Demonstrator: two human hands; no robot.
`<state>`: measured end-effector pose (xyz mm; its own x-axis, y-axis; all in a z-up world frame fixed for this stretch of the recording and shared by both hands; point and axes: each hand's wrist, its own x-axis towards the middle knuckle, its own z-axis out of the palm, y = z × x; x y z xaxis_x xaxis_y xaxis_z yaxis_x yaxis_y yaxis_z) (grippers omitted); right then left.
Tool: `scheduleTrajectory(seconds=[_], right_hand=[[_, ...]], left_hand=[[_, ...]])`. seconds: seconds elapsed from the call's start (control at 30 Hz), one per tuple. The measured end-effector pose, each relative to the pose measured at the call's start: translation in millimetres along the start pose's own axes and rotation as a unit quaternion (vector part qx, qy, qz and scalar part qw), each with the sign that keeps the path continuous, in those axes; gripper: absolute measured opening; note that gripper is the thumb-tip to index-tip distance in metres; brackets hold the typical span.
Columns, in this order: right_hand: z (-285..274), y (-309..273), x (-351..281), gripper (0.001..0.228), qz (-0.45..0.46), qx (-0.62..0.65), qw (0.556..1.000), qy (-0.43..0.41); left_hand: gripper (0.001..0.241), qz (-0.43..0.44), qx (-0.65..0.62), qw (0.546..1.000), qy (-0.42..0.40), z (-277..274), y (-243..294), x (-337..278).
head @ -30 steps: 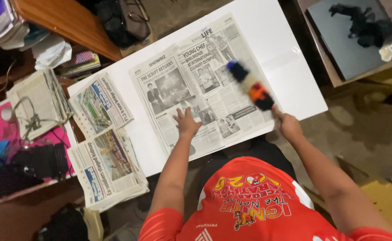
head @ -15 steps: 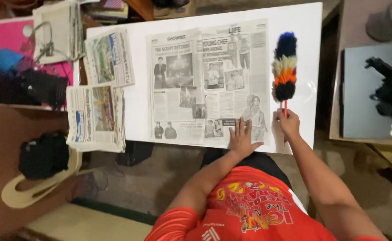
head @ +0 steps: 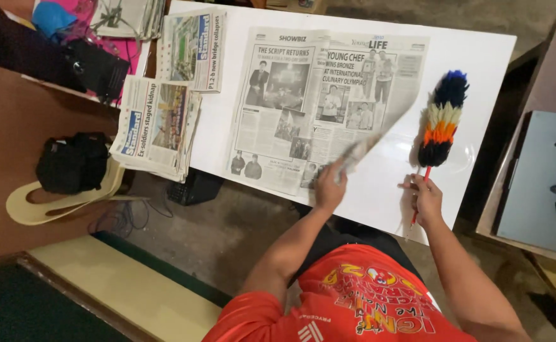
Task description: Dusting and flipping through pages of newspapers on a white table using a feather duster.
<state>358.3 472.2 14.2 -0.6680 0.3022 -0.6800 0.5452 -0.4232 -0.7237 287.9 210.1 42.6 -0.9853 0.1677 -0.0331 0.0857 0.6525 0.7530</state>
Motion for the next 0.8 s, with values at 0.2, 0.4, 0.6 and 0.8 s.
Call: scheduleTrajectory(seconds=[0.2, 0.4, 0.6, 0.8], right_hand=[[26.7, -24.3, -15.7, 0.026, 0.007, -0.032, 0.999, -0.006], [56.1, -22.4, -9.3, 0.027, -0.001, -0.041, 0.999, -0.028], [99.1, -21.9, -14.0, 0.029, -0.041, -0.067, 0.996, -0.048], [144.2, -13.5, -33.2, 0.032, -0.034, -0.091, 0.993, -0.063]], left_hand=[[0.047, -0.134, -0.163, 0.955, 0.209, -51.6, -68.6, 7.8], [0.045, -0.227, -0.393, 0.815, 0.359, -79.0, -192.8, -6.5], [0.052, -0.385, -0.521, 0.635, 0.421, -167.5, -196.0, 2.2], [0.046, -0.365, -0.436, 0.766, 0.3, -178.1, -254.5, 5.8]])
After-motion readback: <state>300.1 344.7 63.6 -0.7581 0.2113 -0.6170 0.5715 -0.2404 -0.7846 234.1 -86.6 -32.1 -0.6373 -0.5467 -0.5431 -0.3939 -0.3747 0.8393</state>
